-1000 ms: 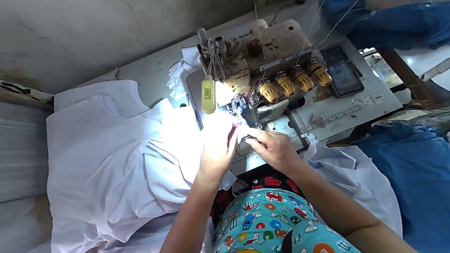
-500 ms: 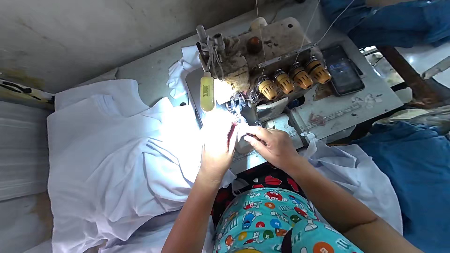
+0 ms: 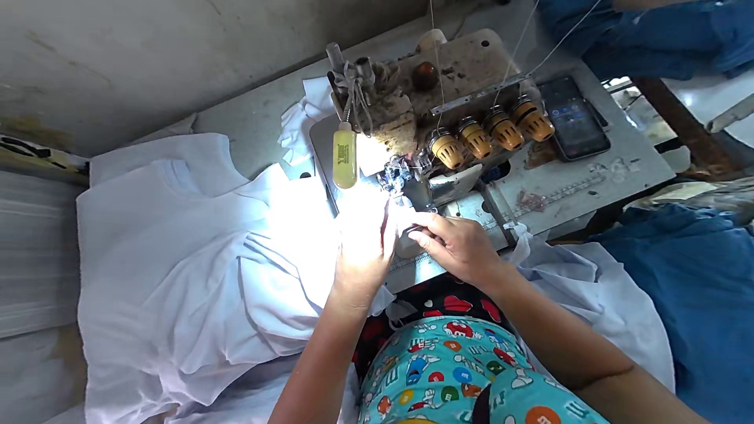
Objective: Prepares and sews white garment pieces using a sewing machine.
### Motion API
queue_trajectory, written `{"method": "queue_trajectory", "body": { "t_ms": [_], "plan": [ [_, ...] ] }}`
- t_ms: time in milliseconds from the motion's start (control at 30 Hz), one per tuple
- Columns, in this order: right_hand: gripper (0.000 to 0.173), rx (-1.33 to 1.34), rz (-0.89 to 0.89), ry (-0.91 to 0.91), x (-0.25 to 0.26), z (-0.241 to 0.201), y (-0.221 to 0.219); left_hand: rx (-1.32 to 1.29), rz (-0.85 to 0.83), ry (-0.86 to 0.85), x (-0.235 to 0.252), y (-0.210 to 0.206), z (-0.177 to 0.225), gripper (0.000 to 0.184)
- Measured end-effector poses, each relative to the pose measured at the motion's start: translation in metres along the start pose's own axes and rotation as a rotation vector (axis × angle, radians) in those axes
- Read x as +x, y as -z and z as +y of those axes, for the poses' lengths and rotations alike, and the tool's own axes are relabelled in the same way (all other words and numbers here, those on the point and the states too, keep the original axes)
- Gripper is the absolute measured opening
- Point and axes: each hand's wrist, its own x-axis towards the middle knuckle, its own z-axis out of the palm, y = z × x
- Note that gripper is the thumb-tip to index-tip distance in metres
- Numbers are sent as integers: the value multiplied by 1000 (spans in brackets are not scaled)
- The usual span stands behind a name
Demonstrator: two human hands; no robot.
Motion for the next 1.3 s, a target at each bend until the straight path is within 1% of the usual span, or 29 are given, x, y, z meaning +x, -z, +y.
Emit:
{"method": "queue_trajectory", "body": {
  "t_ms": [133,267,367,400,500,667,900,967,1033,1167,1300],
  "plan": [
    [27,11,-10,-1,-1,-1,1,-53,-43,-1,1,1,-2,33],
    [28,9,-16,-8,-2,-1,2,-92,-35,-3,1,2,-5,33],
    [29,29,-20,-10,-4,0,2,-112,-44,9,3,4,-2,20],
    [30,38,-20,-9,-4,0,2,-96,-54,13,3,4,-1,19],
    [33,72,-54,-18,-6,2,2,-74,-102,19,4,5,-2,20],
    [37,118,-98,-52,-9,1,4,-128,-92,-11,10,8,-9,18],
    [39,139,-131,-74,-14,-1,7,-139,-145,-22,26,15,-17,15],
    [38,132,-132,-66,-14,-2,8,-121,-115,-42,26,15,-16,15],
    [37,148,-131,-62,-15,-3,10,-92,-41,-80,21,13,-14,17],
    [36,201,-141,-65,-17,-4,10,-105,-80,-65,21,13,-15,15],
    [35,205,-154,-58,-16,-4,10,-90,-76,-62,25,13,-18,14]
  ]
}}
